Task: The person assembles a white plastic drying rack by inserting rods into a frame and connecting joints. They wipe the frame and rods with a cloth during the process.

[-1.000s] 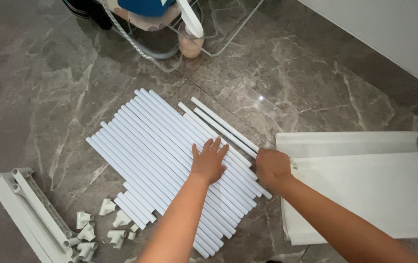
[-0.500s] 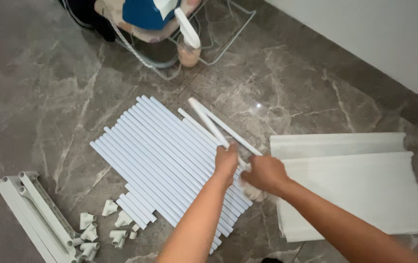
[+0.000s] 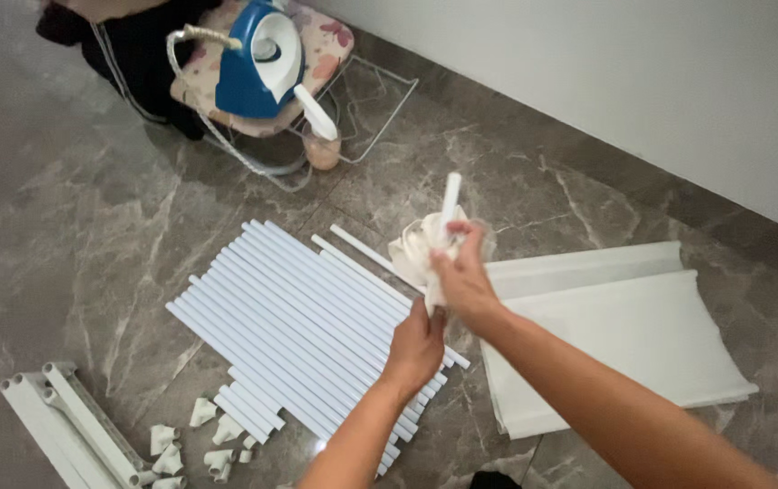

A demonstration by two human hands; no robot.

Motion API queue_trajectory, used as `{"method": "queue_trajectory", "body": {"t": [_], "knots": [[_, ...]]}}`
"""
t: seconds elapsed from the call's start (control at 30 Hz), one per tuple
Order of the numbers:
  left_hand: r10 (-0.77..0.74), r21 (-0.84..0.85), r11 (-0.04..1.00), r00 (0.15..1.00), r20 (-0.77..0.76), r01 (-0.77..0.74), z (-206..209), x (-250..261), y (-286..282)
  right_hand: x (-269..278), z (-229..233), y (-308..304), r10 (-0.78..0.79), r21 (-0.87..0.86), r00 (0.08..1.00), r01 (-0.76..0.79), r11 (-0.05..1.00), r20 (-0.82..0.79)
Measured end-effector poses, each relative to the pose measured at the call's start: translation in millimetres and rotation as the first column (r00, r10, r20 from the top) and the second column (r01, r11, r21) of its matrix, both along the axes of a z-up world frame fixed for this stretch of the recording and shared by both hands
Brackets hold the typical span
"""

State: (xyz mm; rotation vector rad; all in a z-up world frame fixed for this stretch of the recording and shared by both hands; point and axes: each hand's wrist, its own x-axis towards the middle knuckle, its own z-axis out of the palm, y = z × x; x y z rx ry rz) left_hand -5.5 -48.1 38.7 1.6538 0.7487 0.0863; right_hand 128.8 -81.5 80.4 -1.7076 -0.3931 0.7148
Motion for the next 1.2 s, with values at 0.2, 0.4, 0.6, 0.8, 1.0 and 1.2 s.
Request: {"method": "queue_trajectory", "body": {"t": [0.2,0.4,0.6,0.8,1.0,1.2], "knots": [[-0.011,-0.419,0.907,0.996,-0.089,-0.027,29.7,-11.0,-20.6,47.2,48.3,8.2,-0.235,0.127,0.953,0.261,0.957,-0.191],[0.101,-0.722,0.690,0.995,0.019,-0.056,42.7,7.0,3.2,0.8,46.5,13.7,-0.062,-0.130,0.989,0.044,0.990,-0.133],[0.000,-0.744,0.668,0.999,0.036,0.026,26.1,10.4,-7.0,31.4,61.5,16.2,-0.254,-0.125,0.919,0.226,0.966,-0.302],[0.274,-0.381,0.903,0.948,0.159,-0.197,0.7,31.3,39.3,-2.7,44.5,-1.4,0.315,-0.435,0.924,-0.196,0.879,0.219],[0.457,-0.341,0.849,0.885,0.092,-0.403,11.7,43.5,79.1,-9.2,41.0,-0.5,0.610,-0.519,0.702,-0.390,0.761,0.367],[0.735,-0.358,0.652,0.673,0.080,-0.669,-6.3,53.6,153.4,-17.6,16.4,-24.9,0.710,-0.616,0.631,-0.434,0.657,0.312]]}}
